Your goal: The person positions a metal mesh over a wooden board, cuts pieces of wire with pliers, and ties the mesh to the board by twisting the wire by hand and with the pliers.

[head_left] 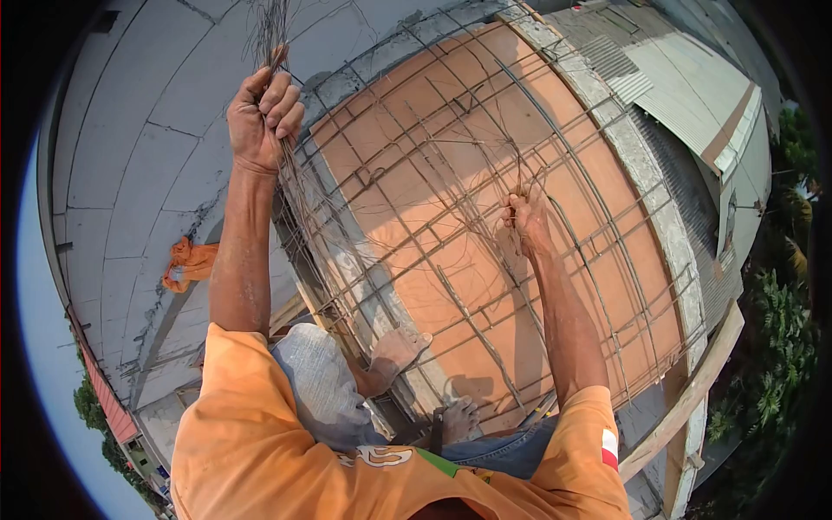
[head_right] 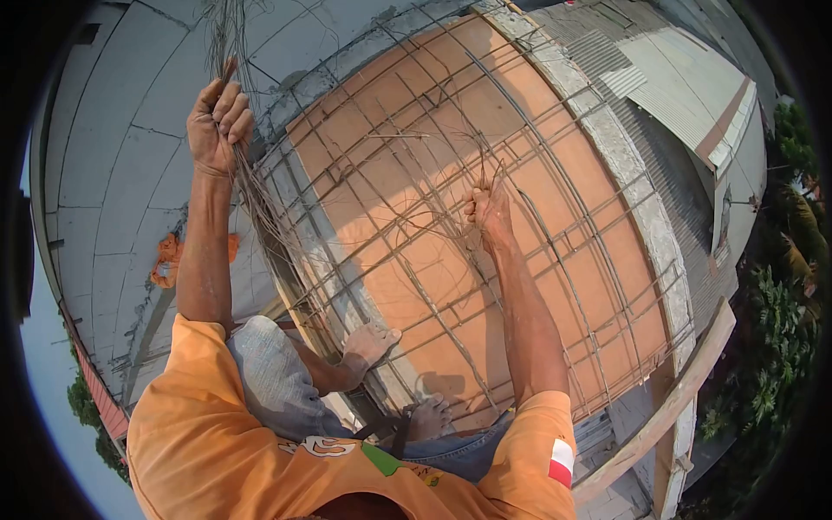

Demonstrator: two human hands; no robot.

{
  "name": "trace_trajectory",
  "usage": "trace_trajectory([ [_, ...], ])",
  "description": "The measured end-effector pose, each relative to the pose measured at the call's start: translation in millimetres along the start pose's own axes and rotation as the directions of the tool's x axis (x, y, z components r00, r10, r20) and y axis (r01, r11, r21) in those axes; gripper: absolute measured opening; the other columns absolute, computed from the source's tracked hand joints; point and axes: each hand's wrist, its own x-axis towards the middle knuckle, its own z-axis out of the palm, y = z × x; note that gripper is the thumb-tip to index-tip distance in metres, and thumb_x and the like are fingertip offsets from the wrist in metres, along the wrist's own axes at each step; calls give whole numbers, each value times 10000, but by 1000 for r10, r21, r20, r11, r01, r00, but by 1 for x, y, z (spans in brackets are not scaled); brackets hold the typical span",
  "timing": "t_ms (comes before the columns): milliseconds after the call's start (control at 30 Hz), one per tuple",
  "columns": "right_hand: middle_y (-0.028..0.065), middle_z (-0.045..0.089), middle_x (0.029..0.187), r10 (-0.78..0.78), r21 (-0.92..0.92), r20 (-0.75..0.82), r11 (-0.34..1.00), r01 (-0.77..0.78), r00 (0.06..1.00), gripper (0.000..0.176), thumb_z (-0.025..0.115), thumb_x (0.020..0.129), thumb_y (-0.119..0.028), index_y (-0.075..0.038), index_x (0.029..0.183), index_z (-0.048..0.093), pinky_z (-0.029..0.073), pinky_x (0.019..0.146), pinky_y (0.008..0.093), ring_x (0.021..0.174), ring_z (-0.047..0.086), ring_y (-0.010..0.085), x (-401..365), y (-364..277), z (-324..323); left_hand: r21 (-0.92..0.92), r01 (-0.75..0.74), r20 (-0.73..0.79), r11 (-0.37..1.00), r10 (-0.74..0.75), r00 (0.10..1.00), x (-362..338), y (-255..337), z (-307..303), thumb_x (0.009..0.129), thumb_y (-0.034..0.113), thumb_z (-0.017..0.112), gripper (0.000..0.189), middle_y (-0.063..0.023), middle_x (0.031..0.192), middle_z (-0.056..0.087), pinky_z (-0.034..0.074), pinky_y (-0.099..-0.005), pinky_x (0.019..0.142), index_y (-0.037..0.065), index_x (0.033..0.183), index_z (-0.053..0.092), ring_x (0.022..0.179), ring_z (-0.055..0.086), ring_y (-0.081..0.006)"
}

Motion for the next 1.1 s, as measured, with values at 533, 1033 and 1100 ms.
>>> trace_trajectory([
  [533,129,626,784,12,363,3,932,-12,1000,82,495,907,21,-12,982,502,427,424,245,527,524,136,66,-51,52,135,19,60,991,-27,998,-3,26,-58,1014,144,397,238,10,601,341,352,-252,414,-23,1056,561,503,350,-101],
  [1033,120,635,793,-351,-122,-154,934,335,924,165,492,816,-27,42,958,541,418,509,284,593,530,140,108,-24,-57,468,10,-144,884,65,987,-16,-20,-58,1004,154,421,315,41,591,339,311,-221,361,17,1254,556,457,297,-65],
  [1100,130,656,826,-383,-133,-120,921,367,916,144,459,823,-6,34,938,535,422,507,272,604,543,134,116,-27,-38,454,21,-195,891,76,978,-17,-25,-56,1000,149,423,311,40,591,340,316,-221,358,20,1248,559,453,304,-64],
])
